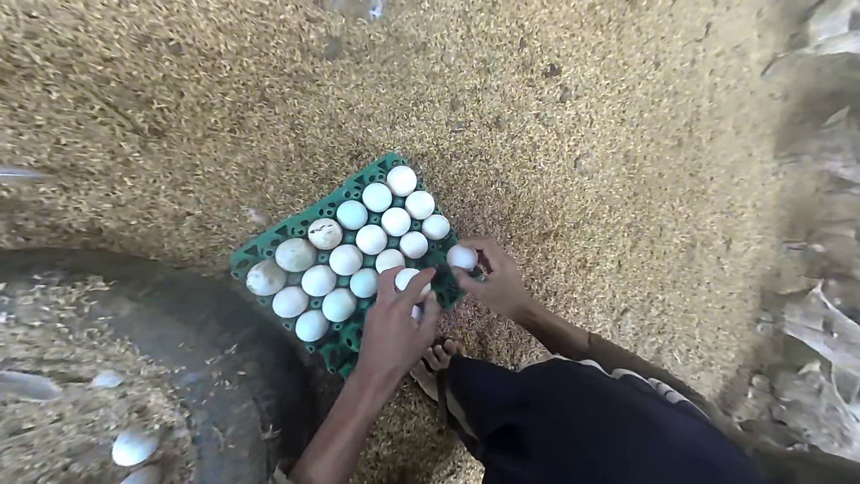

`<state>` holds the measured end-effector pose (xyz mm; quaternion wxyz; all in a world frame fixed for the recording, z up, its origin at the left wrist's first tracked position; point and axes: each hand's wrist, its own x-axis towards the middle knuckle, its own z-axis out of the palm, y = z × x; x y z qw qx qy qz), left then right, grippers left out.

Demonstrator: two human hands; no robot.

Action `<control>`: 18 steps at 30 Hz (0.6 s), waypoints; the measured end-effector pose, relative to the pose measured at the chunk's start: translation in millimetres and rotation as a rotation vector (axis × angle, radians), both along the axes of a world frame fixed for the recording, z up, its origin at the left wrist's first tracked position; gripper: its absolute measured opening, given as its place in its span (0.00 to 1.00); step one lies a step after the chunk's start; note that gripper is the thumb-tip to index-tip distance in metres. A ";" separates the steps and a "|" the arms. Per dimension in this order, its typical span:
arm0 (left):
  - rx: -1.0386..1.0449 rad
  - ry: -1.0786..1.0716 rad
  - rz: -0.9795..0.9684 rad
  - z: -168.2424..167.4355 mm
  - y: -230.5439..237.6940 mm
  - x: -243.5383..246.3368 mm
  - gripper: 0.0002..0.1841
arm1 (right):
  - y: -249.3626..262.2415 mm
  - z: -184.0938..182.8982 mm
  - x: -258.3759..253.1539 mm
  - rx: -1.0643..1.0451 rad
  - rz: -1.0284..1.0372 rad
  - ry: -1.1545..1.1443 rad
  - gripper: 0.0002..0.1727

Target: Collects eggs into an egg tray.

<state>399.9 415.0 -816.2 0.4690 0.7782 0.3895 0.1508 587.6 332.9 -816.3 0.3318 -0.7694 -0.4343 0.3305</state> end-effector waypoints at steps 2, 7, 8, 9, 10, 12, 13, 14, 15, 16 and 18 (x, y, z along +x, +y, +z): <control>0.075 0.000 -0.019 -4.9 -0.2 3.0 0.18 | 2.2 -7.5 7.4 0.009 0.050 -0.148 0.24; 0.312 0.042 -0.088 -17.1 -1.9 16.7 0.17 | 0.3 -9.8 14.2 0.134 0.003 -0.252 0.19; 0.362 0.045 -0.098 -20.8 -2.7 20.3 0.15 | 1.1 -10.5 18.9 0.176 -0.011 -0.269 0.17; 0.398 0.046 -0.108 -24.2 -3.7 23.6 0.15 | 2.1 -10.7 24.0 0.203 -0.022 -0.279 0.16; 0.427 0.044 -0.112 -27.1 -5.0 26.4 0.15 | 2.7 -10.5 28.2 0.218 -0.034 -0.273 0.16; 0.474 0.037 -0.114 -31.8 -6.4 28.4 0.16 | 4.0 -13.4 32.2 0.274 -0.063 -0.245 0.14; 0.504 0.022 -0.116 -35.1 -6.7 27.9 0.16 | 4.4 -14.8 32.3 0.305 -0.077 -0.230 0.14; 0.543 -0.002 -0.121 -39.9 -7.3 26.7 0.15 | 4.0 -15.4 32.1 0.330 -0.083 -0.213 0.14; 0.582 -0.049 -0.124 -46.1 -8.4 24.8 0.13 | 2.6 -15.0 31.0 0.342 -0.085 -0.197 0.13; 0.608 -0.110 -0.129 -52.4 -9.1 22.7 0.11 | 1.5 -14.8 29.1 0.354 -0.086 -0.190 0.13; 0.641 -0.220 -0.143 -61.6 -6.6 22.1 0.09 | 3.4 -15.7 26.3 0.393 -0.085 -0.186 0.12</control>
